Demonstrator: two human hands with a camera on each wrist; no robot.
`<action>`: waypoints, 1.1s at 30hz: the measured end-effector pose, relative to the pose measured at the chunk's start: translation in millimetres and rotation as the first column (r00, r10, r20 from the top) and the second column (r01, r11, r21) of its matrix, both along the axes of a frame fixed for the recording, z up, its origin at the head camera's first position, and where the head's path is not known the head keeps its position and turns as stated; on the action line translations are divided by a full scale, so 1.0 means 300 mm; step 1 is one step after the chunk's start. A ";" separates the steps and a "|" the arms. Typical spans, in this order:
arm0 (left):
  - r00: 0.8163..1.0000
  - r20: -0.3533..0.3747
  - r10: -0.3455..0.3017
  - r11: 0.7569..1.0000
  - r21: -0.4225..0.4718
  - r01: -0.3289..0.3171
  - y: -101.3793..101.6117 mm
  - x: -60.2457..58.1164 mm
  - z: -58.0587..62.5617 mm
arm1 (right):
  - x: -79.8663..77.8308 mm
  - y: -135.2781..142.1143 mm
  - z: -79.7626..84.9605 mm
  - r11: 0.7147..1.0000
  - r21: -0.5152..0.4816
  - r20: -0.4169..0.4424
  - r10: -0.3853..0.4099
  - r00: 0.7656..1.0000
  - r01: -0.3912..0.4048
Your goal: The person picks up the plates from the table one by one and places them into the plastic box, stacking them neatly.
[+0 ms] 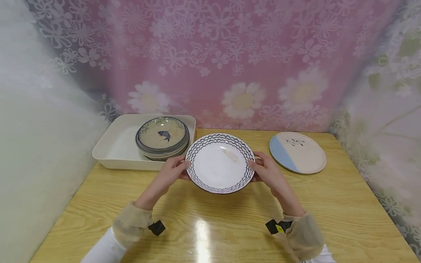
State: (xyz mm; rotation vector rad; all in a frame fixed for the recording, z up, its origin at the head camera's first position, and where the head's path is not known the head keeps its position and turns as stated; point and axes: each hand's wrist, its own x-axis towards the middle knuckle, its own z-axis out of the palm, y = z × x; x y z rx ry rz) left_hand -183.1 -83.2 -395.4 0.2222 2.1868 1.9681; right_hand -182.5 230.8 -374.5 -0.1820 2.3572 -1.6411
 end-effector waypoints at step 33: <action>0.944 -0.052 0.327 0.944 0.070 -0.323 -0.361 -0.168 0.163 | 0.013 0.001 -0.027 0.987 -0.118 -0.084 0.103 0.991 -0.112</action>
